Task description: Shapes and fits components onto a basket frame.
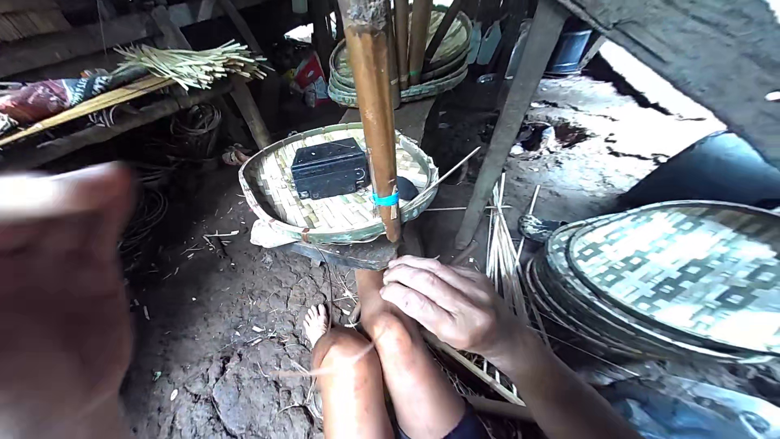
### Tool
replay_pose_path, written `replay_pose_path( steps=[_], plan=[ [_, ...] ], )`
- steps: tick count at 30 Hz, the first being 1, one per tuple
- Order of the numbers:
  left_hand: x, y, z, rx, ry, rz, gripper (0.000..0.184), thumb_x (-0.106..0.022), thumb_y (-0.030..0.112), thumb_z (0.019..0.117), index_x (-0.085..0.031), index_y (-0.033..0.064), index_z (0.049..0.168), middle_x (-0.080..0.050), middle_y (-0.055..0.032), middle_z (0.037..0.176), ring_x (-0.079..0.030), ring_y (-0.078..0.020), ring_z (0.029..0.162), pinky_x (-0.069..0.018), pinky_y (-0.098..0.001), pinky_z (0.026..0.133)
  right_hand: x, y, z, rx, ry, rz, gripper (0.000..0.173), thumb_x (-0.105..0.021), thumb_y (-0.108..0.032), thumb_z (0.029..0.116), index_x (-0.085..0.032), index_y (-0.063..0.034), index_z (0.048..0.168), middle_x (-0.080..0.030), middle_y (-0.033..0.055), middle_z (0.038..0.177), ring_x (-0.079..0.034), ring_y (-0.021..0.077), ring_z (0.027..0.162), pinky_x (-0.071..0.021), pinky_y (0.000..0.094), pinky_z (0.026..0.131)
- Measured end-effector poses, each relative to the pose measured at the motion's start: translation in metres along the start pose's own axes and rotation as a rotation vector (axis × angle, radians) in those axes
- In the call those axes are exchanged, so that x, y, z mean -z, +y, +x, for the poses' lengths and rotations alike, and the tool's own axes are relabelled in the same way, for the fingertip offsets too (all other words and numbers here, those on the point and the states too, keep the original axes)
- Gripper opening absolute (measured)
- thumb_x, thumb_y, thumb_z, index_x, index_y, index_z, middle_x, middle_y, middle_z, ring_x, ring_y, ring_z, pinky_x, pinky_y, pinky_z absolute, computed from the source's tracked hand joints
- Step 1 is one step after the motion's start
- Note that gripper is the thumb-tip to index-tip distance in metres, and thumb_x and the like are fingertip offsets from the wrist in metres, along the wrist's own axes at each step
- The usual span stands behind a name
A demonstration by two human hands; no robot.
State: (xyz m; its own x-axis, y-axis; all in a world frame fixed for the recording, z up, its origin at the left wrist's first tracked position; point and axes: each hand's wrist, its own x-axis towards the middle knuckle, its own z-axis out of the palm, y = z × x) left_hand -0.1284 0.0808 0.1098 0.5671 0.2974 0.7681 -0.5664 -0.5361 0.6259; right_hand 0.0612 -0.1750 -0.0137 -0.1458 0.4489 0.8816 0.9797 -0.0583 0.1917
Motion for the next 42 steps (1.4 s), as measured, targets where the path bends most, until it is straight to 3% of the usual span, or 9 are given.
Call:
replay_pose_path(
  steps=[4, 8, 12, 21, 25, 29, 32, 37, 42],
  plan=[
    [-0.060, -0.030, 0.056, -0.077, -0.533, 0.265, 0.038, -0.039, 0.034, 0.1102, -0.061, 0.0101, 0.129, -0.072, 0.0077, 0.119, -0.066, -0.0028, 0.111, -0.0533, -0.0288, 0.102, -0.010, 0.003, 0.007, 0.033, 0.103, 0.136, 0.009, -0.059, -0.002, 0.0998, -0.063, -0.0012, 0.091, -0.075, 0.0163, 0.090, -0.075, 0.0233, 0.098, -0.0599, 0.0299, 0.088],
    [-0.088, -0.063, 0.074, 0.115, -0.949, 0.438, 0.052, -0.032, 0.042, 0.1100, -0.074, 0.0109, 0.113, -0.074, 0.0030, 0.106, -0.067, -0.0019, 0.099, -0.0536, -0.0300, 0.090, -0.018, 0.007, 0.011, 0.019, 0.136, 0.136, 0.011, -0.062, 0.001, 0.0970, -0.064, 0.0003, 0.086, -0.075, 0.0169, 0.090, -0.075, 0.0232, 0.098, -0.0600, 0.0298, 0.088],
    [-0.098, -0.073, 0.077, 0.227, -1.074, 0.473, 0.058, -0.033, 0.048, 0.1097, -0.070, 0.0126, 0.084, -0.058, 0.0060, 0.071, -0.054, -0.0014, 0.066, -0.0415, -0.0250, 0.061, -0.025, 0.011, 0.015, 0.007, 0.160, 0.142, 0.010, -0.064, 0.003, 0.0938, -0.064, 0.0013, 0.084, -0.075, 0.0177, 0.088, -0.076, 0.0236, 0.096, -0.0604, 0.0296, 0.087],
    [-0.118, -0.062, 0.085, 0.711, -1.041, 0.296, 0.032, -0.054, 0.029, 0.1063, -0.064, 0.0088, 0.084, -0.062, 0.0018, 0.071, -0.056, -0.0024, 0.062, -0.0435, -0.0194, 0.057, -0.036, 0.008, 0.027, -0.088, 0.136, -0.143, 0.018, -0.066, -0.004, 0.0890, -0.069, -0.0070, 0.072, -0.077, 0.0107, 0.085, -0.073, 0.0228, 0.077, -0.0546, 0.0317, 0.065],
    [-0.120, -0.053, 0.065, 0.125, -0.798, 0.628, 0.032, -0.051, 0.029, 0.1079, -0.063, 0.0041, 0.091, -0.058, -0.0070, 0.076, -0.059, -0.0197, 0.071, -0.0478, -0.0415, 0.067, -0.012, -0.007, 0.028, -0.414, -0.033, 0.182, 0.015, -0.066, 0.000, 0.0931, -0.079, -0.0021, 0.100, -0.077, 0.0097, 0.103, -0.072, 0.0144, 0.097, -0.0572, 0.0239, 0.086],
    [-0.116, -0.038, 0.008, -0.690, -0.389, 0.653, 0.025, -0.048, 0.017, 0.1032, -0.061, 0.0055, 0.084, -0.060, -0.0106, 0.079, -0.061, -0.0247, 0.082, -0.0404, -0.0471, 0.091, 0.001, -0.007, 0.035, -1.025, -0.097, 1.223, 0.034, -0.044, -0.034, 0.1099, -0.070, -0.0122, 0.103, -0.067, -0.0049, 0.071, -0.059, -0.0001, 0.052, -0.0512, 0.0156, 0.048],
    [-0.117, -0.067, -0.020, -1.111, -0.350, 0.708, 0.016, -0.052, 0.005, 0.1024, -0.061, 0.0090, 0.089, -0.061, -0.0070, 0.083, -0.058, -0.0211, 0.087, -0.0392, -0.0366, 0.089, 0.003, -0.007, 0.049, -1.036, -0.035, 1.224, 0.023, -0.049, -0.011, 0.1064, -0.072, -0.0066, 0.106, -0.065, -0.0024, 0.072, -0.057, 0.0008, 0.055, -0.0504, 0.0163, 0.051],
    [-0.104, -0.099, 0.000, -0.855, -0.314, 0.731, 0.034, -0.067, 0.046, 0.0964, -0.066, 0.0160, 0.111, -0.066, -0.0069, 0.104, -0.061, -0.0222, 0.106, -0.0352, -0.0402, 0.106, 0.089, -0.031, 0.055, -0.515, 0.299, 0.503, 0.014, -0.060, -0.014, 0.0998, -0.062, -0.0128, 0.086, -0.061, -0.0101, 0.070, -0.059, -0.0038, 0.062, -0.0495, 0.0133, 0.059],
    [-0.109, -0.108, 0.014, -0.569, -0.521, 0.711, 0.054, -0.066, 0.058, 0.0893, -0.075, 0.0124, 0.117, -0.071, -0.0109, 0.113, -0.065, -0.0287, 0.108, -0.0469, -0.0476, 0.099, -0.006, -0.012, 0.015, -0.439, 0.194, 0.422, 0.009, -0.056, -0.023, 0.1062, -0.057, -0.0140, 0.106, -0.073, -0.0011, 0.101, -0.074, 0.0091, 0.097, -0.0638, 0.0263, 0.083]
  ],
)
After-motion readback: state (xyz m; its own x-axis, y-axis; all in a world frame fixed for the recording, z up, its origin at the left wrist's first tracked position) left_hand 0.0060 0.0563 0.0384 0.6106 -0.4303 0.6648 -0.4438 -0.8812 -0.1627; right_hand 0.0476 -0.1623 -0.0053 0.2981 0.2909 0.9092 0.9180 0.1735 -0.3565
